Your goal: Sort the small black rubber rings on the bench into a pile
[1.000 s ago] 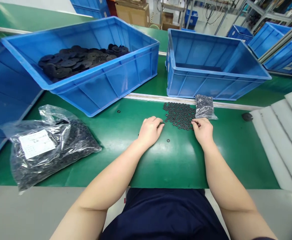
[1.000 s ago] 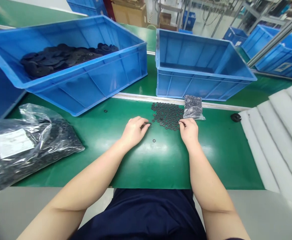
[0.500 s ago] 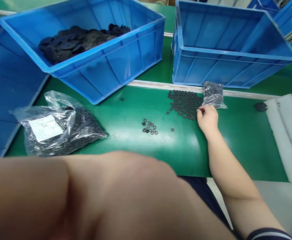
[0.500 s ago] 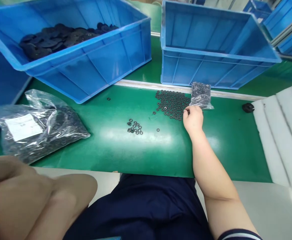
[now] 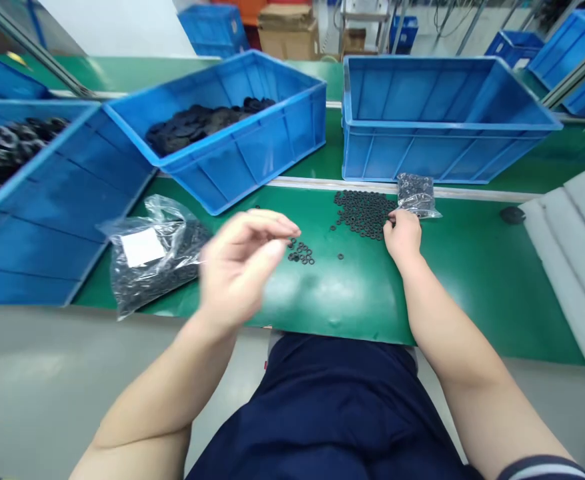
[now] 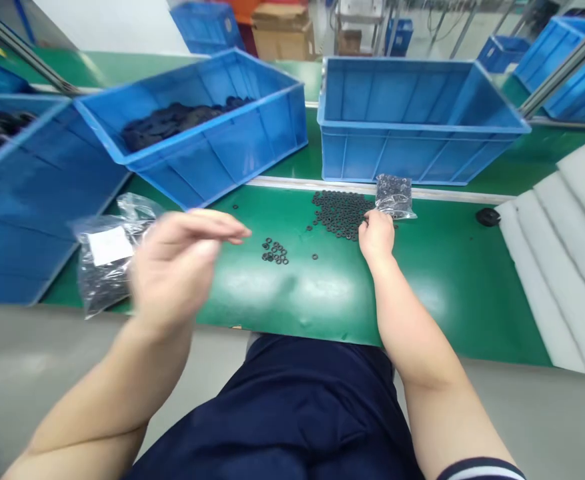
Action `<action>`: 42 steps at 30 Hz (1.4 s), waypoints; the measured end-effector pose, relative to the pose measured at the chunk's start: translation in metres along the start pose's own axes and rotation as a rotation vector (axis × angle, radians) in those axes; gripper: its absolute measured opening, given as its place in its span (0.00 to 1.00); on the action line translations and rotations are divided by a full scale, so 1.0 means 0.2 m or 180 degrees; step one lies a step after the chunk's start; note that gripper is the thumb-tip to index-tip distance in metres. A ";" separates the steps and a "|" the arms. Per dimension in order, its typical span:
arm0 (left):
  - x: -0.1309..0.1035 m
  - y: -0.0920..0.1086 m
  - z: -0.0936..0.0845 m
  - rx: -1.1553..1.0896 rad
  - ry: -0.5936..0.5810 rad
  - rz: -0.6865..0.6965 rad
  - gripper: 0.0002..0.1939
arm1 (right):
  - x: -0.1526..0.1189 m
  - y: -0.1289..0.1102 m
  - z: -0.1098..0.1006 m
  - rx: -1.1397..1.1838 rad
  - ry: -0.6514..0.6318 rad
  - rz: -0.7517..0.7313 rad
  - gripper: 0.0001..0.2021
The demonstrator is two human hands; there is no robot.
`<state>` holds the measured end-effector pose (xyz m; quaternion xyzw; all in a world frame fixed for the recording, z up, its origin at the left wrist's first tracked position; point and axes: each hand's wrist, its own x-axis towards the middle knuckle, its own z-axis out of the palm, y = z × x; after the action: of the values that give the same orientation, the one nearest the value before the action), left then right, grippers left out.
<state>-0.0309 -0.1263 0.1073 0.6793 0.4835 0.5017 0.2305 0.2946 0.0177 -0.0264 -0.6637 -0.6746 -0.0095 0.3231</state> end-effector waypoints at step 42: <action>0.26 -0.79 0.28 0.1986 -0.1021 0.0317 0.23 | -0.30 -0.43 -0.07 0.0549 -0.1056 -0.1402 0.06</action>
<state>-0.0465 -0.0032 -0.0163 0.8099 0.5374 0.2274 0.0601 0.2172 -0.0527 -0.0064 -0.4638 -0.8444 0.0867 0.2538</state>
